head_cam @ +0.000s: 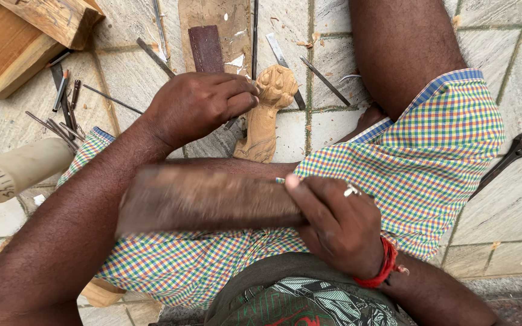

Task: The person is carving a small wooden piece, likely a figurine, using a chisel and a wooden mallet. They are seated on the floor, holding the wood between their feet for stability while striking the chisel to shape the material.

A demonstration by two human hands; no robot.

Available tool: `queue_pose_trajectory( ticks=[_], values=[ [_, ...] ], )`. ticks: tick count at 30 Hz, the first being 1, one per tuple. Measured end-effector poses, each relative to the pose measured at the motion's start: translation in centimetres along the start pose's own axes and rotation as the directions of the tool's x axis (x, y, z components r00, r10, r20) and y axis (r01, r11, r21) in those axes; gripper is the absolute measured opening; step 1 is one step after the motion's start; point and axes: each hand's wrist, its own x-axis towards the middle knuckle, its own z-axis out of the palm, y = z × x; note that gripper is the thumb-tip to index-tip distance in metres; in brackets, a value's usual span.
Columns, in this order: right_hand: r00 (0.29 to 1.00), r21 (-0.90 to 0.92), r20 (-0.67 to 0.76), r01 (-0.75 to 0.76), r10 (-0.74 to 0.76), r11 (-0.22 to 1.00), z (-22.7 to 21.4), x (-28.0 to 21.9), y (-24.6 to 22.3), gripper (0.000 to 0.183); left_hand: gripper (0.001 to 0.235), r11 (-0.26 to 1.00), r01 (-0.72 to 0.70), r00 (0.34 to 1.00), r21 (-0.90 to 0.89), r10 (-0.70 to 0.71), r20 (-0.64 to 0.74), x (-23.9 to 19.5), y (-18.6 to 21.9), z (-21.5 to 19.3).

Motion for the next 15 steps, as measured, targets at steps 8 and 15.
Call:
queue_pose_trajectory(
  ticks=[8, 15],
  values=[
    [0.99, -0.124, 0.041, -0.128, 0.134, 0.984, 0.8, -0.4, -0.2, 0.083, 0.029, 0.998, 0.033, 0.985, -0.048, -0.024, 0.169, 0.6, 0.0, -0.8],
    [0.984, -0.198, 0.054, -0.157, 0.171, 0.967, 1.3, -0.2, 0.1, 0.083, 0.04, 0.992, 0.055, 0.979, -0.109, -0.033, 0.201, 0.9, 0.2, -1.6]
  ],
)
